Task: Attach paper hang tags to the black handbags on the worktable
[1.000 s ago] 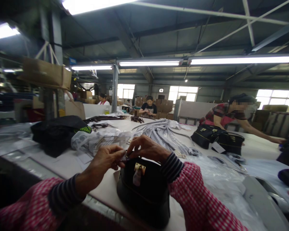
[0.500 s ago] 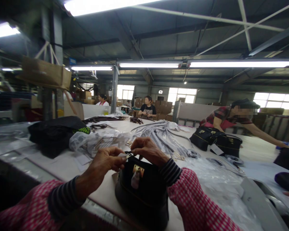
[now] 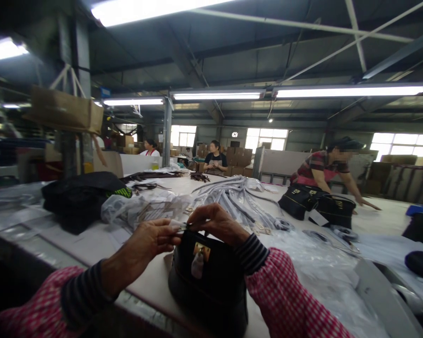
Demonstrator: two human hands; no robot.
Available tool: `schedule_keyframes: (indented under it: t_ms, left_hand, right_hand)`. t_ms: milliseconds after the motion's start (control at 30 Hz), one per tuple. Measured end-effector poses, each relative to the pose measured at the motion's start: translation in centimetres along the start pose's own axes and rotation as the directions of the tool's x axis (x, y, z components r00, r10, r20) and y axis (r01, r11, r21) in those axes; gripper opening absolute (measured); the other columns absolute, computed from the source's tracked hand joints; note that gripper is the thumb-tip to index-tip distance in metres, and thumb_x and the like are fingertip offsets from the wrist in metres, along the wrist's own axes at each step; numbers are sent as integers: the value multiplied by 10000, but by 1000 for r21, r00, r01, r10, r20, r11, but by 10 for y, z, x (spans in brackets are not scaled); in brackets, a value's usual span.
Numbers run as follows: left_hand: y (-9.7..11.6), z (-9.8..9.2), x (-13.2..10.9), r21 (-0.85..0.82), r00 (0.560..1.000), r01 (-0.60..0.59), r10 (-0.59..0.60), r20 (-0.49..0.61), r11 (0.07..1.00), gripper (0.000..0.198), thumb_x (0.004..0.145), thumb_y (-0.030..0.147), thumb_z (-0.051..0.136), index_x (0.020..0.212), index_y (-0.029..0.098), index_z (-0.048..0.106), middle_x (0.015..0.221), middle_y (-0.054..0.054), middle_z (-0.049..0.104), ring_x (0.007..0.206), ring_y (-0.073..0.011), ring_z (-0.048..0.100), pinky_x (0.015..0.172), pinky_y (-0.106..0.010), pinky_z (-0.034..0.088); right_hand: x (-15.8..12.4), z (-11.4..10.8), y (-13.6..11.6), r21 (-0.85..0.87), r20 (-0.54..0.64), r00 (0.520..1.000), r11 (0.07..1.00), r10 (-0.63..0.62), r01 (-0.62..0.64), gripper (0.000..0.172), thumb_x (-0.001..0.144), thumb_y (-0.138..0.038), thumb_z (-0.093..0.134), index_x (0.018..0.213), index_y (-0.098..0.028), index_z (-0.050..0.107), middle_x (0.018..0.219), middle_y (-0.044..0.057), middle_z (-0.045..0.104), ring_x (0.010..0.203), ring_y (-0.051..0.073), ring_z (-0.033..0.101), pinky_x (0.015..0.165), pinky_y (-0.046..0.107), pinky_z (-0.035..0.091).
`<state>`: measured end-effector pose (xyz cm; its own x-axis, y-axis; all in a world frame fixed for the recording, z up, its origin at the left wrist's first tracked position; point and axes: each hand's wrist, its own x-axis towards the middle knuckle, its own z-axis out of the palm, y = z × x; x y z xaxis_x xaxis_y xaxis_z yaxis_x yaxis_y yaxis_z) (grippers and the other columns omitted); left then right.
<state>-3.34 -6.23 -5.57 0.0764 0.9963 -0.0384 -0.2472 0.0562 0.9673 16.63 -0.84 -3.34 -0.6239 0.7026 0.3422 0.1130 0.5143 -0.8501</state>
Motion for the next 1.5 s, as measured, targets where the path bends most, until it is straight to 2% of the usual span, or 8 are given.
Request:
schedule_keyframes:
  t_ms: [167,267,600,733,1033,1200,1333,1500]
  left_hand:
    - [-3,1,0,-30,1000,-7,7,1,1000,133,767,171,697,866,108,635,747,-94,719,613,-145,685,546,-188,523]
    - [-3,1,0,-19,1000,-31,31,1,999,135,803,206,684,884,107,643,761,-112,730,601,-153,688,528,-195,525]
    - [7,3,-8,185,994,-110,112,4,976,249,692,295,735,875,129,711,763,-67,700,600,-132,612,500,-195,460]
    - [5,2,-5,169,989,-144,145,5,975,272,649,334,781,803,119,717,704,-50,662,618,-132,589,563,-222,498]
    - [0,1,0,156,986,-167,164,34,973,335,723,429,759,825,117,695,752,-85,708,612,-153,656,552,-227,522]
    - [-3,0,-2,216,974,-224,212,76,950,269,806,382,676,870,120,679,789,-82,718,616,-152,680,552,-214,528]
    - [-2,-6,-1,285,971,-235,236,33,929,227,828,339,635,901,126,664,722,-54,696,587,-160,675,515,-213,511]
    - [-2,-10,-1,357,952,-286,306,0,889,250,807,368,669,898,138,707,796,-58,696,696,-157,648,522,-194,484]
  right_hand:
    - [2,-1,4,-93,2,1000,995,-29,29,333,736,-436,815,872,-136,763,753,34,688,678,141,590,579,233,432]
    - [3,0,3,-175,17,994,979,-104,106,310,798,-440,766,868,-139,753,745,29,676,691,144,584,634,252,452]
    - [2,4,-6,-581,58,961,773,-272,254,187,936,-276,594,860,-169,728,753,9,692,690,132,614,673,243,441]
    - [2,5,-7,-632,74,953,725,-295,273,141,929,-238,599,892,-187,726,771,5,703,694,131,622,682,244,438]
    - [-1,9,-20,-718,87,962,653,-258,240,108,927,-217,610,907,-218,716,836,20,716,750,153,636,726,267,433]
    - [-2,9,-21,-723,136,938,615,-320,314,97,925,-200,604,885,-213,691,943,37,667,822,155,608,739,265,428]
    - [-3,9,-20,-672,146,935,662,-322,333,127,950,-204,574,860,-206,663,921,32,637,826,152,580,755,272,424]
    - [-2,7,-19,-438,128,947,841,-293,319,149,951,-280,598,845,-188,649,974,49,628,873,168,582,811,302,448]
